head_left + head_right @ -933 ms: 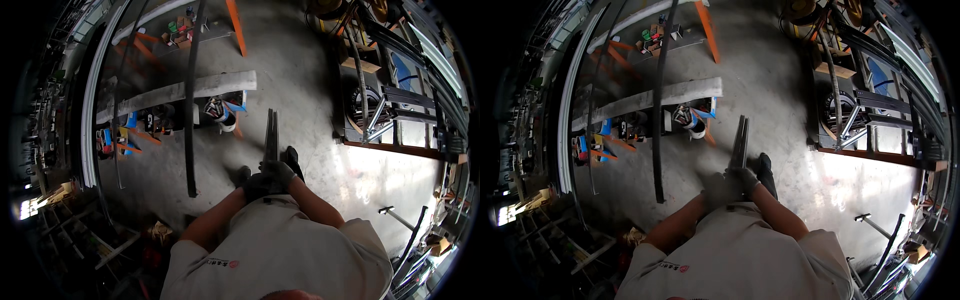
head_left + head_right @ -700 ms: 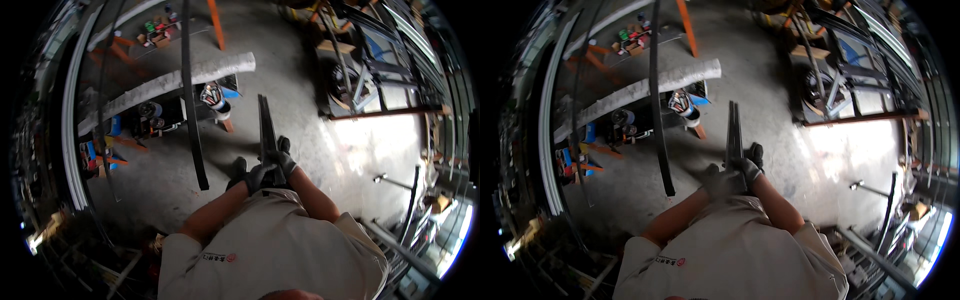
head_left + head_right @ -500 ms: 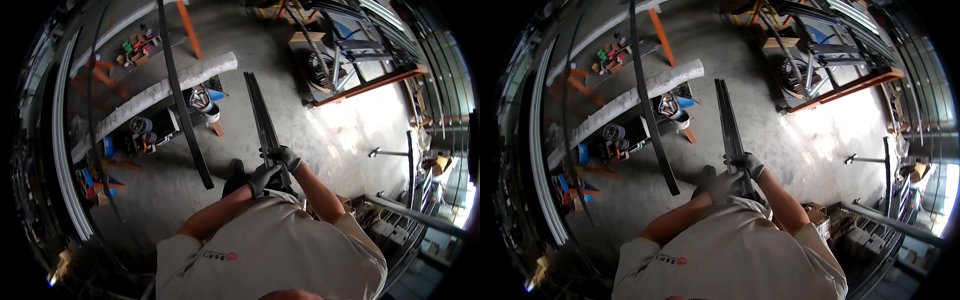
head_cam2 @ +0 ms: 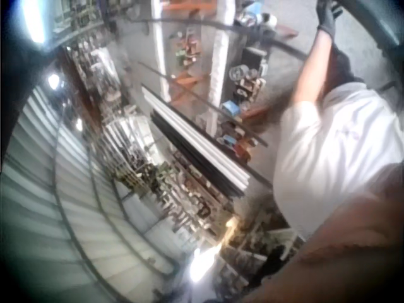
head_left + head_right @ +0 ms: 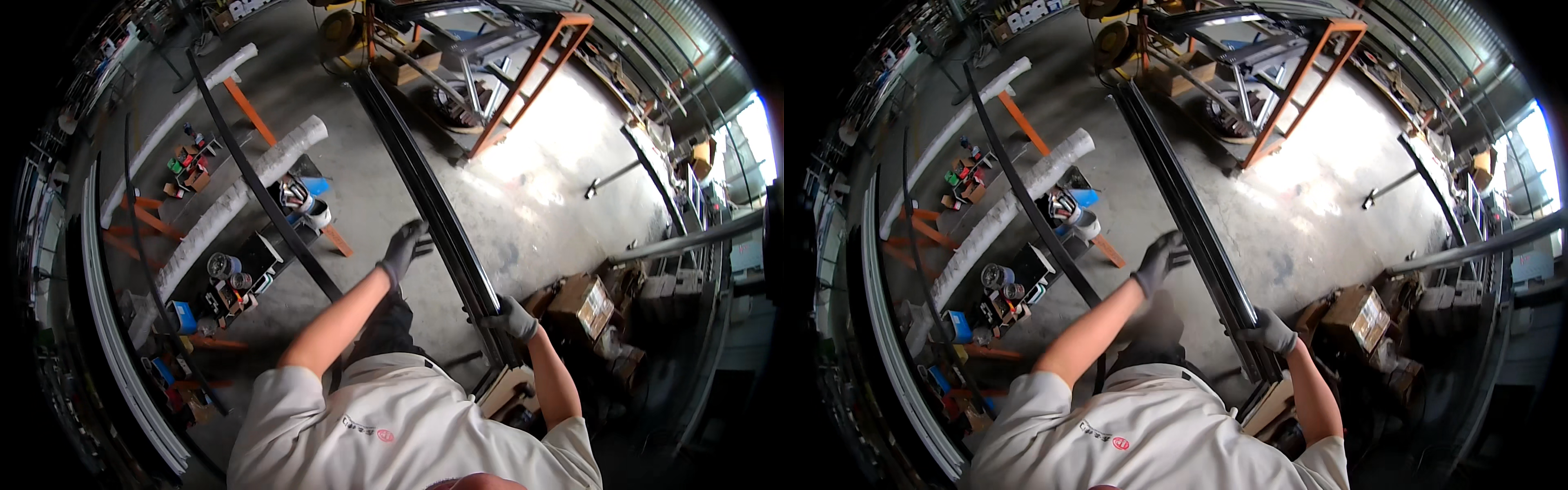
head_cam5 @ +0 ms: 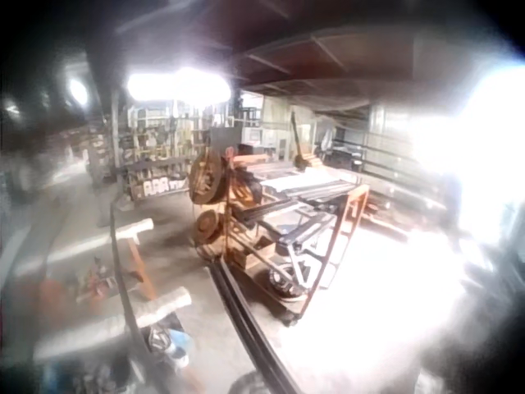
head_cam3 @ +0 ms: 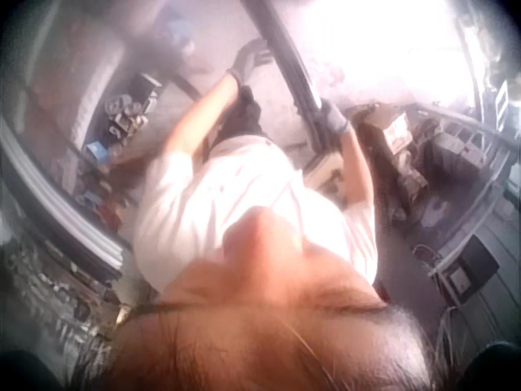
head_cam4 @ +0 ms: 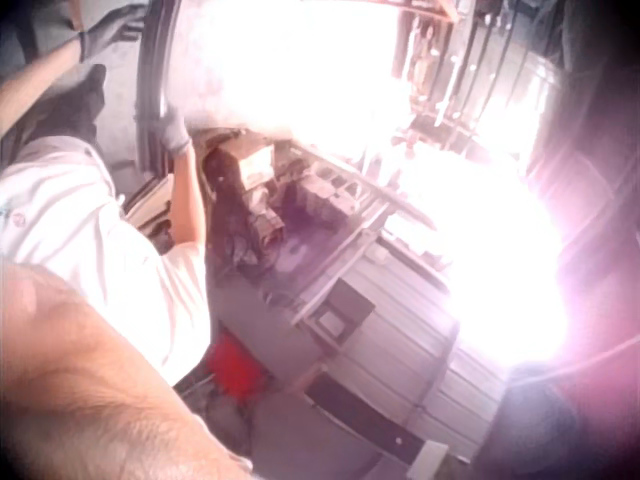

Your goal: The person assembles long metal profiles by inserting blue plastic spacers and securing them with a power drill. They retrieve materials from a workbench, align the components, and fasten them together before moving the assembled unit to a storage rack.

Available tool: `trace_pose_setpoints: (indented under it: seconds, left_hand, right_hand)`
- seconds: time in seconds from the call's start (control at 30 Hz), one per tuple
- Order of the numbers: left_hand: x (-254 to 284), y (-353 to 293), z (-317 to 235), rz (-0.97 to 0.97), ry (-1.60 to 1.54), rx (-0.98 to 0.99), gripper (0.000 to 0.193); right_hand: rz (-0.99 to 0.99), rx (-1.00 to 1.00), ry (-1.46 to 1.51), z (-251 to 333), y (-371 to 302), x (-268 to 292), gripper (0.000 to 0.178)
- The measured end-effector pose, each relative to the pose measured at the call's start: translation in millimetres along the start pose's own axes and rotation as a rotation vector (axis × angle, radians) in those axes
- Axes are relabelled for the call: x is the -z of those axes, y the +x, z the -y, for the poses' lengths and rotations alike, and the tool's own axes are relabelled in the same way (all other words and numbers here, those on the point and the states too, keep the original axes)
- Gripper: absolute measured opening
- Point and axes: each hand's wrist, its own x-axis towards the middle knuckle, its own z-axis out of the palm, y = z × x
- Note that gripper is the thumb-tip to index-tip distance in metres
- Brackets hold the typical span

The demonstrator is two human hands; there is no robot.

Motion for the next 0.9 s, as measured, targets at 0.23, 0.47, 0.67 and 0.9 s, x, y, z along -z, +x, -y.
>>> trace_pose_setpoints:
  seconds: [0.23, 0.47, 0.67, 0.9]
  left_hand:
    - [-56.6, -75.6, 33.4, -0.005, -0.073, 0.185, 0.028]
    - [-40.1, -130.2, 17.0, 0.142, -0.200, 0.099, 0.032]
    - [21.8, -182.5, 2.5, 0.049, -0.304, 0.075, 0.036]
    - [102.7, -198.0, -43.8, 0.064, -0.322, 0.039, 0.040]
  right_hand:
    - [-0.169, -0.088, -0.180, -96.6, -150.2, -59.1, 0.060]
    - [-0.257, -0.133, -0.717, -89.1, -157.0, -80.8, 0.057]
    - [-0.307, -0.113, -0.725, -97.5, -127.0, -131.1, 0.045]
    - [-0.244, -0.350, -0.730, -70.9, -80.9, -176.8, 0.053]
